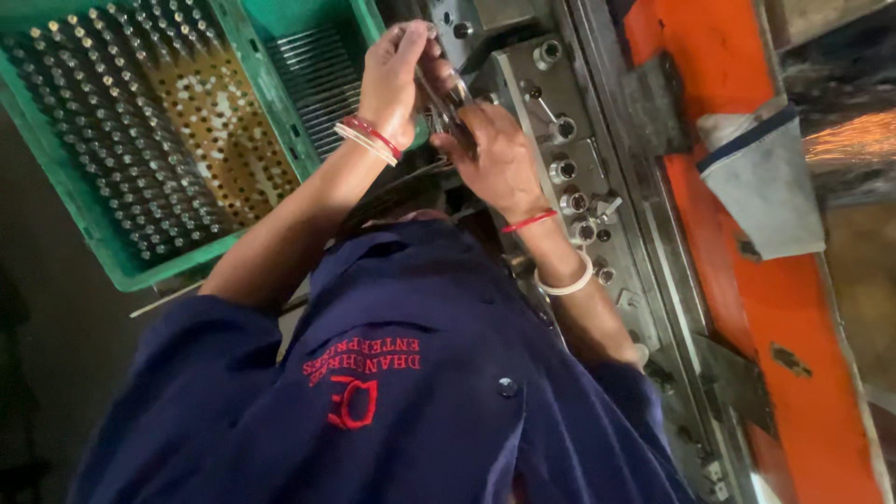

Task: The person repeatedly picks small metal components from a green crate, inserts them into a machine, and operates a lever to process them. The person then removes the processed parts and places them back into the crate.

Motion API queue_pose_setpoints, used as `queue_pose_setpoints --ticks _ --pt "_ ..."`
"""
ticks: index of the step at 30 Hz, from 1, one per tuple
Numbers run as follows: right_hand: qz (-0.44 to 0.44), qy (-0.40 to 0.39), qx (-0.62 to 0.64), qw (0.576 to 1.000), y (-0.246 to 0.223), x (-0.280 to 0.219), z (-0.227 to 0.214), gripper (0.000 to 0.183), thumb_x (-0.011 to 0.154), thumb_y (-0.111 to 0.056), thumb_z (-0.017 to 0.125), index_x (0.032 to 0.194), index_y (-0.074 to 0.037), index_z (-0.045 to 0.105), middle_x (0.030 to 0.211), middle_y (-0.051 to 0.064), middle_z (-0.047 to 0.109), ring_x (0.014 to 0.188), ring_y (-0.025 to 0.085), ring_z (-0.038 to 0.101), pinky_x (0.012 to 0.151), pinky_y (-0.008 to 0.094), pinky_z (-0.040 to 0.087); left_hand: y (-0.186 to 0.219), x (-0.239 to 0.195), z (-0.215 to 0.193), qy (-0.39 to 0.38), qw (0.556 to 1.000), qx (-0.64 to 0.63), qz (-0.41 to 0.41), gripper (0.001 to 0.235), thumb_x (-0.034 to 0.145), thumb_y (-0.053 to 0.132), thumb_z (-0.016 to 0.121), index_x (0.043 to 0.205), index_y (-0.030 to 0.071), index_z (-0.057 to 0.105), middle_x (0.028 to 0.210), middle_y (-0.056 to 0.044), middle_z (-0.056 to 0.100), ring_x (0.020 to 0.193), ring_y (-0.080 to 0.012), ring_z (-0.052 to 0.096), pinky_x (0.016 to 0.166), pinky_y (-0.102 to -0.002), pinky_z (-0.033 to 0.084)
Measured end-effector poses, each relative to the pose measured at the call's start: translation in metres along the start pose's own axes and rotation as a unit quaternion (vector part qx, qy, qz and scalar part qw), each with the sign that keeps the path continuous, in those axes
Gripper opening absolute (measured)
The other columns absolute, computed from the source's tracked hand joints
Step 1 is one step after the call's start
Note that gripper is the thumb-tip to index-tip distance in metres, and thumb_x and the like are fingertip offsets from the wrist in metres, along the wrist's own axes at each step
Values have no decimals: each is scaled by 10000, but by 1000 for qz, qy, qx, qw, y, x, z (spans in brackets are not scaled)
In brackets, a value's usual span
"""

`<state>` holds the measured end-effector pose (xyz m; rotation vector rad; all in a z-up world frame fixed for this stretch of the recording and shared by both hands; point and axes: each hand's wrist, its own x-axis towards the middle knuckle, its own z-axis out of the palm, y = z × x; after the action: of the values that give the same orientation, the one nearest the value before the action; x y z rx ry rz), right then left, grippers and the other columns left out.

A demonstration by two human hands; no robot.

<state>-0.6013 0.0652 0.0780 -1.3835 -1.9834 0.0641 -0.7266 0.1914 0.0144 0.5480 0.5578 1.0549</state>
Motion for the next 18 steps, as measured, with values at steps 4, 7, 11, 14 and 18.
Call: queue_pose_setpoints --ticks 4,7,11,14,18 --pt "134 -71 55 987 5 7 -6 207 972 -149 759 960 21 642 807 155 583 660 315 581 610 414 454 23 -13 4 -54 885 353 300 305 1065 260 724 1177 32 556 1047 -50 593 761 -169 582 704 -312 484" --pt "144 -85 65 984 10 9 -10 195 1020 -100 725 916 32 625 814 160 560 690 323 559 632 411 426 39 -24 -1 -131 817 424 367 373 1032 233 776 1214 19 531 1111 -51 664 805 -152 709 714 -294 558" --pt "113 -115 80 984 7 16 -15 102 1012 -50 695 950 20 653 878 155 580 782 327 584 675 412 445 53 -26 -8 -161 805 482 307 280 1013 269 797 931 27 682 822 -42 728 704 -136 702 654 -293 527" --pt "61 -89 61 992 -5 25 -16 56 987 -27 718 1006 13 684 946 141 617 903 338 616 792 416 497 62 -22 -17 -144 819 503 235 306 1004 311 756 933 13 764 708 -71 700 608 -129 649 582 -289 481" --pt "-67 -38 -70 995 -25 34 -16 150 907 -22 785 1039 7 719 989 132 601 996 342 612 1133 534 459 71 -18 -30 -155 864 466 111 448 1048 391 686 875 -14 765 641 -9 651 579 -65 577 531 -265 418"
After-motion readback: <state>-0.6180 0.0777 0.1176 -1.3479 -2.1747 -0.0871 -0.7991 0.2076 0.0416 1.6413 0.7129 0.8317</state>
